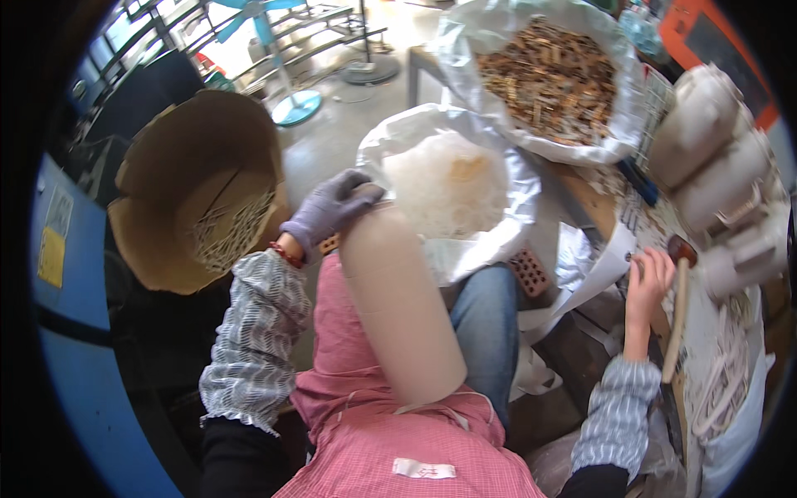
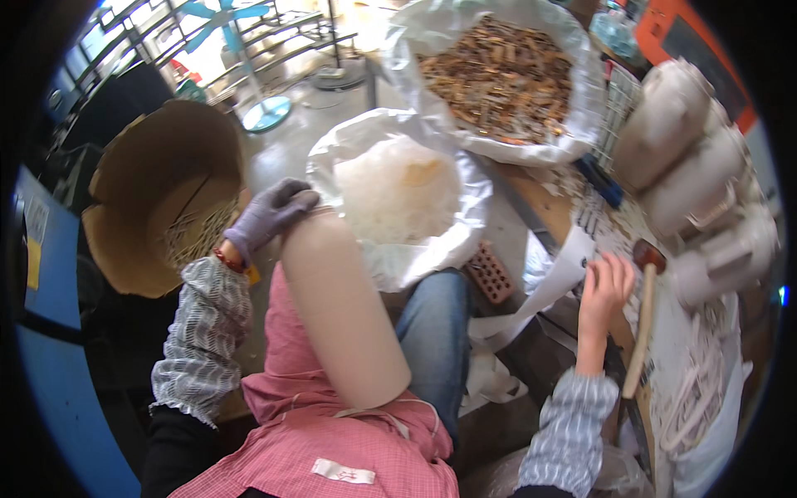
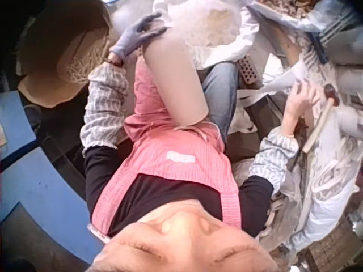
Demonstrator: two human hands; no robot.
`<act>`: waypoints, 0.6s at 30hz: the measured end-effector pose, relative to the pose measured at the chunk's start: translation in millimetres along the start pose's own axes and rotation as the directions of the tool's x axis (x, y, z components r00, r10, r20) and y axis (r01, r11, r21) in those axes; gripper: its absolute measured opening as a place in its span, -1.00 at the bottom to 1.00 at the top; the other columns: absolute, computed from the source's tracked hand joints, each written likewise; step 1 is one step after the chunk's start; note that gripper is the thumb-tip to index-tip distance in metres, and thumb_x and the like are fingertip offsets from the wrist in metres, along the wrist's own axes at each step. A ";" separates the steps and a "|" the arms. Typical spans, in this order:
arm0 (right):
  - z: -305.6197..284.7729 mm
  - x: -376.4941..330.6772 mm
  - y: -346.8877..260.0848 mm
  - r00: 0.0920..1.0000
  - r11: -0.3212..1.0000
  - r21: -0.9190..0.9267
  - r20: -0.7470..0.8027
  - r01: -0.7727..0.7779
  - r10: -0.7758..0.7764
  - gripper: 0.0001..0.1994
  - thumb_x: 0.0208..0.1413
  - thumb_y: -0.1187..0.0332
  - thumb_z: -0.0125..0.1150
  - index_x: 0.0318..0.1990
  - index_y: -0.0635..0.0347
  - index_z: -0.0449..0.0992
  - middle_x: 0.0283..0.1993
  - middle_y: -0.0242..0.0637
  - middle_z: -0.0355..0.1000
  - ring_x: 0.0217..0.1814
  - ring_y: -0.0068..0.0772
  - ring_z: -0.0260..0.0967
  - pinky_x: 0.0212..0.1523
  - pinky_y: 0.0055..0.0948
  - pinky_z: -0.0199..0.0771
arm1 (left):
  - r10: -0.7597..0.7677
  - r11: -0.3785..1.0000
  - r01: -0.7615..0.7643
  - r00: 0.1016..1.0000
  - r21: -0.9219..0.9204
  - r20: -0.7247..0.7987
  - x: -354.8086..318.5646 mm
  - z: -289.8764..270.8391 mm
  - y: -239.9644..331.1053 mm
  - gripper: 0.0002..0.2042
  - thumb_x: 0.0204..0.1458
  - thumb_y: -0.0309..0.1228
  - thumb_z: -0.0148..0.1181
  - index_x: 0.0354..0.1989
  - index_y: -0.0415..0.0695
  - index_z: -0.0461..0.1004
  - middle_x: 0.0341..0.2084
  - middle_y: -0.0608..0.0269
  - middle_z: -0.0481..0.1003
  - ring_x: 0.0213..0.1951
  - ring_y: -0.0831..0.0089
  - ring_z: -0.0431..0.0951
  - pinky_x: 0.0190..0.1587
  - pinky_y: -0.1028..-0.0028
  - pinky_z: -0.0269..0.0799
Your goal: The person assembles white plastic containers by attaching handles, inserting wooden sticks, and applying labels. They repeatedly pick up containers, secure the handles, and place finished units on a nearby table.
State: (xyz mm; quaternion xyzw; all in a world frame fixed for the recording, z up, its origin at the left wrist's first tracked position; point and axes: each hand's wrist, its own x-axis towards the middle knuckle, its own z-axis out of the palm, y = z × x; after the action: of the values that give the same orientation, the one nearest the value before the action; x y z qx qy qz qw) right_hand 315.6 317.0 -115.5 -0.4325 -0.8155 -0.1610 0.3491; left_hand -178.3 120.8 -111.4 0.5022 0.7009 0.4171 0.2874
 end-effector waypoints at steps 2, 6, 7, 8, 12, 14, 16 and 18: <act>-24.9 1.3 -77.8 0.998 0.989 0.142 0.056 -0.050 0.043 -0.89 -0.10 0.52 0.29 -0.39 0.16 0.50 -0.16 -0.28 0.43 0.02 -0.16 0.28 0.07 -0.20 0.26 | 0.035 0.998 -0.031 0.997 -0.052 0.075 -12.7 3.1 4.3 -0.33 -0.06 -0.17 0.40 0.22 -0.13 0.29 0.10 0.09 0.34 0.15 0.31 0.33 0.21 0.35 0.25; -1.3 -16.0 -200.3 0.795 0.474 0.704 0.607 -0.529 -0.013 -0.89 -0.08 0.51 0.36 -0.39 0.21 0.52 -0.39 -0.35 0.46 -0.31 -0.47 0.39 -0.25 -0.50 0.38 | 0.144 0.988 -0.135 0.981 -0.078 0.128 -33.0 2.7 -0.4 -0.28 -0.15 -0.21 0.48 0.23 -0.08 0.31 0.31 0.07 0.06 0.35 0.16 0.05 0.35 0.22 0.05; 3.5 -16.6 -228.3 0.764 0.321 0.743 0.640 -0.588 -0.081 -0.90 -0.02 0.50 0.35 -0.35 0.24 0.54 -0.44 -0.41 0.48 -0.42 -0.64 0.37 -0.36 -0.62 0.37 | 0.157 0.985 -0.146 0.980 -0.090 0.125 -35.8 5.4 -5.7 -0.35 -0.14 -0.22 0.47 0.19 -0.06 0.38 0.32 0.05 0.05 0.36 0.14 0.04 0.35 0.22 0.04; 9.4 -17.5 -247.5 0.708 0.180 0.719 0.694 -0.672 -0.132 -0.92 0.03 0.49 0.32 -0.34 0.26 0.54 -0.44 -0.45 0.49 -0.40 -0.70 0.37 -0.33 -0.66 0.37 | 0.190 0.980 -0.183 0.976 -0.078 0.103 -36.7 8.5 -10.5 -0.40 -0.12 -0.23 0.45 0.15 -0.04 0.42 0.33 0.04 0.03 0.37 0.13 0.03 0.35 0.21 0.04; 33.0 -18.2 -289.3 0.633 0.036 0.658 0.738 -0.753 -0.235 -0.94 0.06 0.50 0.30 -0.34 0.27 0.54 -0.44 -0.45 0.49 -0.39 -0.72 0.37 -0.34 -0.68 0.38 | 0.297 0.955 -0.298 0.954 0.015 0.026 -42.5 10.7 -20.4 -0.53 -0.07 -0.21 0.41 0.07 0.07 0.51 0.34 -0.08 0.00 0.36 0.01 0.05 0.32 0.18 0.10; 44.3 -21.3 -294.7 0.628 0.032 0.651 0.743 -0.758 -0.232 -0.94 0.06 0.50 0.30 -0.34 0.27 0.54 -0.44 -0.45 0.50 -0.39 -0.73 0.37 -0.34 -0.68 0.38 | 0.310 0.949 -0.311 0.950 0.042 0.029 -44.9 9.4 -17.9 -0.57 -0.02 -0.25 0.37 0.07 0.04 0.51 0.35 -0.03 -0.01 0.37 0.07 0.03 0.32 0.20 0.08; 43.9 -18.7 -300.2 0.624 0.042 0.649 0.745 -0.759 -0.236 -0.93 0.06 0.49 0.30 -0.34 0.27 0.54 -0.44 -0.44 0.50 -0.40 -0.73 0.37 -0.34 -0.68 0.39 | 0.295 0.951 -0.297 0.955 0.086 0.038 -47.3 6.4 -15.7 -0.56 -0.03 -0.24 0.37 0.07 0.04 0.51 0.34 -0.04 0.00 0.36 0.06 0.05 0.31 0.20 0.09; 44.1 -17.0 -302.1 0.621 0.058 0.650 0.746 -0.758 -0.241 -0.93 0.05 0.48 0.31 -0.34 0.28 0.54 -0.44 -0.44 0.50 -0.40 -0.72 0.37 -0.35 -0.68 0.39 | 0.301 0.946 -0.304 0.953 0.111 0.048 -46.6 6.1 -17.8 -0.55 -0.04 -0.23 0.38 0.07 0.04 0.51 0.33 -0.04 0.01 0.35 0.05 0.06 0.31 0.19 0.11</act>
State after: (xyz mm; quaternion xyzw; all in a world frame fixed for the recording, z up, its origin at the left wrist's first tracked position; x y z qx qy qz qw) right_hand 56.0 158.4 -146.7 -0.2712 -0.6531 0.6717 0.2207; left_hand -166.1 76.0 -130.7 0.6260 0.6345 0.4066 0.2006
